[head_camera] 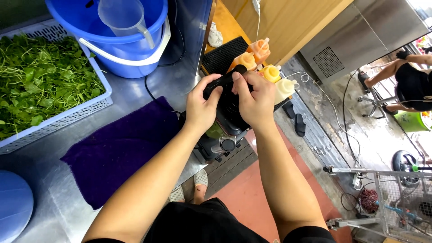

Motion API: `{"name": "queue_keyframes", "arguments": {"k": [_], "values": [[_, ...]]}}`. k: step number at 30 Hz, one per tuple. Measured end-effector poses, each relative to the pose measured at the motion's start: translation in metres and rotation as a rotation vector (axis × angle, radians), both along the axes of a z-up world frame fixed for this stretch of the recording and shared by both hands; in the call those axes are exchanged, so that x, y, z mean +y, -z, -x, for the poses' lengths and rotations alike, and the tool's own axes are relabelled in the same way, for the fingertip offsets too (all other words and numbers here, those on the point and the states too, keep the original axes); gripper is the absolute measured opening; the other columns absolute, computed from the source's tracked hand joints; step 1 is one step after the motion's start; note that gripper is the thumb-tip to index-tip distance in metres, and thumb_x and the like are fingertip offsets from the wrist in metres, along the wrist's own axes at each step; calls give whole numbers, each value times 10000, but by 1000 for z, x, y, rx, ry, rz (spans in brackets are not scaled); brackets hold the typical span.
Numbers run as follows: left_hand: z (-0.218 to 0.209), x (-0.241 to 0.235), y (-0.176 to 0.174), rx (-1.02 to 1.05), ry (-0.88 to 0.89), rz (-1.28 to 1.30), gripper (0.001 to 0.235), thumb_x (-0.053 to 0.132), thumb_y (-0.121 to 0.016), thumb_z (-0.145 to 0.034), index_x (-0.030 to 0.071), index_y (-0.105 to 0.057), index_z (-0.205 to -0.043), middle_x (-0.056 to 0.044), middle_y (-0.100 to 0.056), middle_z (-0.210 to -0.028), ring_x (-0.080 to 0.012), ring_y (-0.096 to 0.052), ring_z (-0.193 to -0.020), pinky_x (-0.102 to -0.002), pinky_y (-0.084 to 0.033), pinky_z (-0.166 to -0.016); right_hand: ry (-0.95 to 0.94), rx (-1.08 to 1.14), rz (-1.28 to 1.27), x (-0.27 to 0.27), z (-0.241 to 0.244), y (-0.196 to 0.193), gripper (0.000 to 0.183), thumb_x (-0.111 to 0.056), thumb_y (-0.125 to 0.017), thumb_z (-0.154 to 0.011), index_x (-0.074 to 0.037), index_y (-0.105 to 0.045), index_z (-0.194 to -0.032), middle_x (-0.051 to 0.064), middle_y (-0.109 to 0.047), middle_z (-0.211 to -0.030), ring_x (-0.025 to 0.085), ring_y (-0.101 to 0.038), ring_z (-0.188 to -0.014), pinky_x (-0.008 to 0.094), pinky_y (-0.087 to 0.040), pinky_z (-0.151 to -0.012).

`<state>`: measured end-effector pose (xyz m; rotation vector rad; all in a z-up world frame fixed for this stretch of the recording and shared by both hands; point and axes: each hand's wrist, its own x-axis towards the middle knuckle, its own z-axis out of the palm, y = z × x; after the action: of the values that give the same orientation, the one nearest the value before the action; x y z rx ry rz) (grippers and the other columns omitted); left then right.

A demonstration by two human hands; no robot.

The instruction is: Blending green herbs and filtering the liquid into a container.

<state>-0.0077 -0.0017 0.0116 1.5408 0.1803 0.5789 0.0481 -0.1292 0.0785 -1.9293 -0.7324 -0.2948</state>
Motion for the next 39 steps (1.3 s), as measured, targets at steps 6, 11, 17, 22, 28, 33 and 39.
{"name": "queue_keyframes", "arguments": {"k": [6, 11, 17, 22, 28, 33, 39], "values": [[-1, 1, 1, 11, -4, -10, 261, 90, -658, -965, 44, -681, -1221, -79, -768, -1042, -127, -720, -954, -274, -555, -875, 27, -52, 39, -2, 3, -2, 219, -130, -746, -953, 20, -686, -805, 89, -678, -721, 162, -635, -662, 317, -493, -633], [-1, 2, 8, -17, -2, -34, 262, 83, -662, -964, 35, -682, -1220, -87, -765, -1055, -139, -718, -966, -282, -551, -890, 20, 205, -877, -34, -10, 22, 113, -95, -666, -1009, -4, -656, -943, 102, -695, -896, 190, -659, -827, 352, -546, -753], [-3, 3, 11, -41, 6, -73, 256, 76, -667, -968, 26, -682, -1219, -80, -756, -1053, -136, -707, -966, -280, -551, -900, 405, 545, -1120, -96, 57, 197, 141, -125, -569, -1013, -66, -545, -887, 64, -583, -735, 182, -578, -635, 326, -469, -531], [-7, 5, 14, -71, 9, -91, 250, 78, -669, -982, 16, -681, -1223, -77, -750, -1061, -138, -697, -982, -279, -545, -921, 626, 1524, -624, -77, 135, 248, 148, -196, -508, -1001, -124, -636, -1019, 43, -608, -851, 172, -595, -772, 336, -491, -672], [-5, 8, 10, -35, -17, -141, 257, 79, -662, -977, 16, -685, -1225, -77, -743, -1097, -134, -691, -1026, -278, -528, -954, 321, 1562, -756, -80, 142, 313, 111, -157, -617, -968, -80, -576, -1035, 107, -677, -940, 226, -661, -827, 369, -545, -718], [-4, 6, 7, -10, -27, -147, 252, 77, -658, -972, 16, -693, -1214, -67, -745, -1087, -126, -690, -1019, -271, -529, -950, 315, 1555, -723, -81, 144, 290, 103, -141, -627, -978, -68, -587, -1038, 100, -682, -966, 218, -672, -855, 364, -555, -709], [-4, 7, 10, -16, -22, -123, 267, 78, -655, -971, 11, -687, -1228, -63, -739, -1096, -115, -683, -1013, -266, -528, -947, 284, 1536, -688, -85, 145, 298, 160, -184, -617, -983, -56, -609, -1079, 102, -690, -1039, 212, -685, -906, 383, -581, -706]]}}
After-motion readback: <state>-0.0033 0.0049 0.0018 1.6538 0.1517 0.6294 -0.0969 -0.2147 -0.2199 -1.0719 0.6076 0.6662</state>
